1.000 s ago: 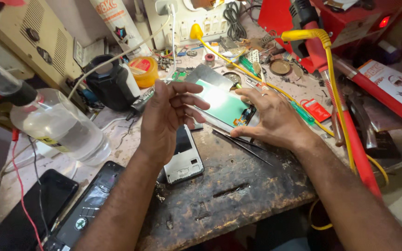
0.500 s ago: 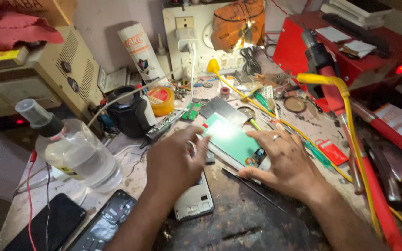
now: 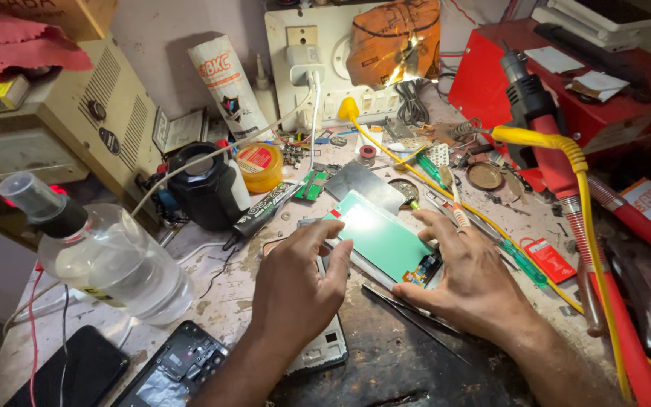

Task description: The person handles a smartphone display assembly, peels protective film from the screen, and applies adhesive tape to the top edge. They also handle the phone chassis and a ribbon cable, preparing components for reassembly.

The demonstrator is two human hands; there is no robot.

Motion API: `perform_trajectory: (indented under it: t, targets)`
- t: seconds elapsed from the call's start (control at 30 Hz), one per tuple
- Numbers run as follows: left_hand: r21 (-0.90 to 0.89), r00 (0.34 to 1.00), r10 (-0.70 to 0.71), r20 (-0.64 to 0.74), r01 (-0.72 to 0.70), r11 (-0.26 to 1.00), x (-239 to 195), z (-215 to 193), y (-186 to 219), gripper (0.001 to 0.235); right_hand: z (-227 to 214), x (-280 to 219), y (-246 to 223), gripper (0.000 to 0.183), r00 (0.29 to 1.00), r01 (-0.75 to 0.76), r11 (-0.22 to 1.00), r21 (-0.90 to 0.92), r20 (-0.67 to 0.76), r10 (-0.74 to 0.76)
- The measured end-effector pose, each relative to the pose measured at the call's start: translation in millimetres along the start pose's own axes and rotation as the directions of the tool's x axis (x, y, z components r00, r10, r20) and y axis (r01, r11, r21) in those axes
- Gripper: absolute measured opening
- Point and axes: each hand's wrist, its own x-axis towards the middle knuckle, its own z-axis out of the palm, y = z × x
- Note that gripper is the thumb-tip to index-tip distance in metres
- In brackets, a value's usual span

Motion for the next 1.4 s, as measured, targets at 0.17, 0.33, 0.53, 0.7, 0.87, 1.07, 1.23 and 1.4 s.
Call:
perform_trajectory:
  t: [0.17, 0.33, 0.53, 0.7, 0.87, 1.07, 1.23, 1.4]
  targets:
    - [-0.127, 0.969, -0.248, 0.017, 0.249, 0.96, -2.0, 10.5, 2.5, 0.042, -4.5, 14.7, -6.6, 0.103, 0.992, -0.104, 0.991, -0.088, 0.065, 0.11]
    - [-0.486, 0.964, -0.262, -0.042, 0.209, 0.848, -3.9, 24.3, -1.4, 0.059, -16.5, 22.1, -13.7, 0.091, 0.976, -0.219, 0.964, 0.152, 0.021, 0.219]
    - [-0.761, 0.864, -0.334, 0.376, 0.494, 0.421, -9.9, 34.5, -9.2, 0.05, 0.9, -1.5, -28.4, 0.093, 0.977, 0.091, 0.948, 0.306, -0.213, -0.025]
    - [-0.845, 0.865, -0.259, 0.43, 0.487, 0.224, -9.8, 35.8, -5.8, 0.032, 10.3, -1.0, -19.1, 0.108, 0.904, 0.425, 0.797, 0.429, -0.245, -0.35]
    - [-0.743, 0.84, -0.309, 0.447, 0.541, 0.394, -6.5, 27.2, -10.6, 0.033, 5.7, 8.1, -2.4, 0.086, 0.989, -0.095, 0.264, 0.96, 0.122, -0.085]
    - [-0.763, 0.905, -0.138, 0.403, 0.415, 0.496, -11.4, 26.6, -7.0, 0.036, 6.3, 3.6, -11.0, 0.078, 0.988, -0.148, 0.47, 0.87, 0.151, 0.032]
    - [-0.752, 0.892, -0.107, 0.439, 0.43, 0.501, -10.8, 22.4, -3.8, 0.043, 8.5, 4.1, -8.5, 0.065, 0.998, -0.066, 0.34, 0.938, 0.066, 0.011]
    - [-0.758, 0.863, -0.159, 0.48, 0.499, 0.42, -3.4, 16.3, -4.4, 0.04, 14.3, 2.5, 0.2, 0.059, 0.999, -0.052, 0.354, 0.934, 0.048, 0.021]
